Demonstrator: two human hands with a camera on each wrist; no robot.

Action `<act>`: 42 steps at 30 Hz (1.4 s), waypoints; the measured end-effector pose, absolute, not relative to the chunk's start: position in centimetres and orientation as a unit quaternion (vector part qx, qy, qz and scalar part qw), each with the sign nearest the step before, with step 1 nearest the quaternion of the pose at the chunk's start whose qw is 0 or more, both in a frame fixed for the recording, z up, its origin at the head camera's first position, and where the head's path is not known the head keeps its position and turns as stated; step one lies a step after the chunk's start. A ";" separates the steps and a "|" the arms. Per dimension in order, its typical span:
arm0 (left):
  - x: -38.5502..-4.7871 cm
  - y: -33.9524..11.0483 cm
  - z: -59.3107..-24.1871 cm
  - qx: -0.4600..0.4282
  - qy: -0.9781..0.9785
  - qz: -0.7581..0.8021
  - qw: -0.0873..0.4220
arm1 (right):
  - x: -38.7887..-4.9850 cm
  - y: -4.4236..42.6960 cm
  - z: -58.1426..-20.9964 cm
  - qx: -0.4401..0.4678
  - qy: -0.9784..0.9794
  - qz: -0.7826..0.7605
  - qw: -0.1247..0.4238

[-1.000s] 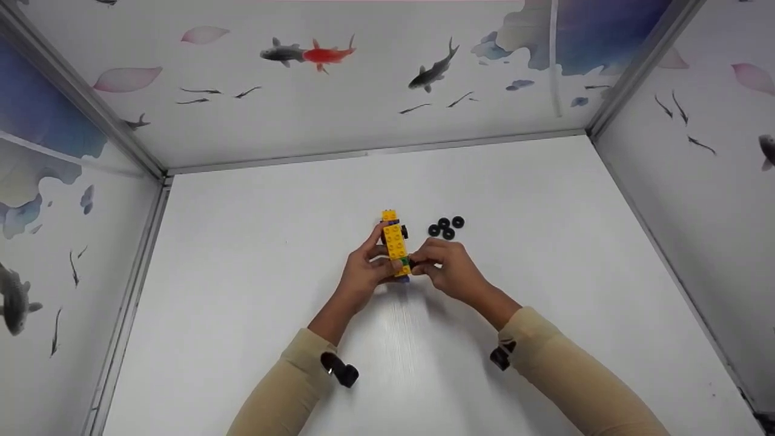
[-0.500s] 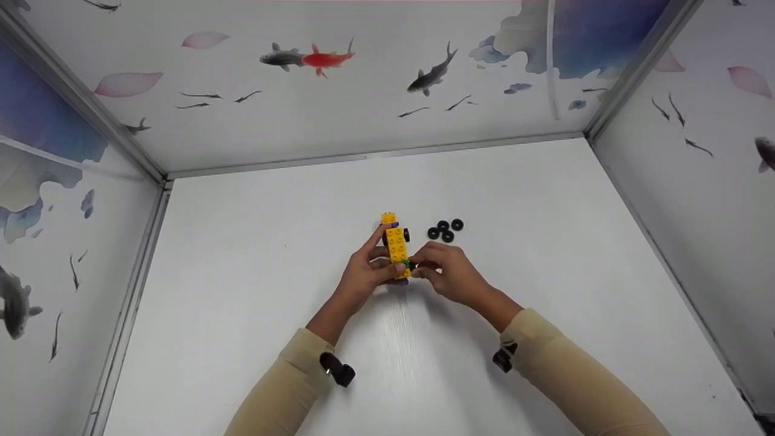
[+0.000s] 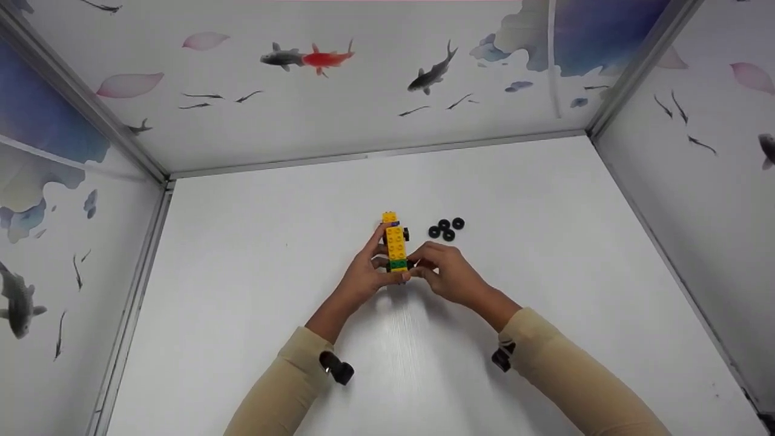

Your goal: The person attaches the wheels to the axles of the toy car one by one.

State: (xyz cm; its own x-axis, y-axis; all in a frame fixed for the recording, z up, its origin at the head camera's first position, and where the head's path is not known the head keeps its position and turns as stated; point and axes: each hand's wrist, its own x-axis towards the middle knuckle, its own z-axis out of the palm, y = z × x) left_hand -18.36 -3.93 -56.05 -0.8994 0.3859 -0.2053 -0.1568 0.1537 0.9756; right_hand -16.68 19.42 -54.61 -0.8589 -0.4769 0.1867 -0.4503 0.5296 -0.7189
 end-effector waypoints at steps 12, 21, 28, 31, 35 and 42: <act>-18.5 -3.9 -56.1 0.088 0.797 0.570 0.179 | -16.7 18.8 -54.2 -0.283 0.867 -0.409 0.012; -18.8 -3.9 -56.1 0.100 0.812 0.552 0.158 | -16.8 18.8 -54.5 -0.259 0.869 -0.421 0.021; -19.5 -4.7 -56.5 0.070 0.820 0.547 0.152 | -17.1 18.9 -54.3 -0.258 0.863 -0.434 0.035; -19.9 -5.3 -56.5 0.048 0.829 0.536 0.149 | -17.2 19.3 -54.3 -0.255 0.860 -0.440 0.036; -20.5 -6.2 -56.6 0.024 0.842 0.521 0.138 | -17.4 19.8 -54.4 -0.245 0.865 -0.437 0.030; -21.4 -8.2 -57.0 0.001 0.858 0.496 0.130 | -17.5 20.5 -54.7 -0.236 0.873 -0.425 0.024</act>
State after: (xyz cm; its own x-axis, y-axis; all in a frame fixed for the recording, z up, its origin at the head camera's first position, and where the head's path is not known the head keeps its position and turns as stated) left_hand -21.42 -8.21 -57.01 -0.9660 0.1304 -0.2235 -0.1286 0.5075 0.8520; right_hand -17.53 20.55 -54.69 -0.8876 -0.4326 0.1583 -0.3914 0.5271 -0.7543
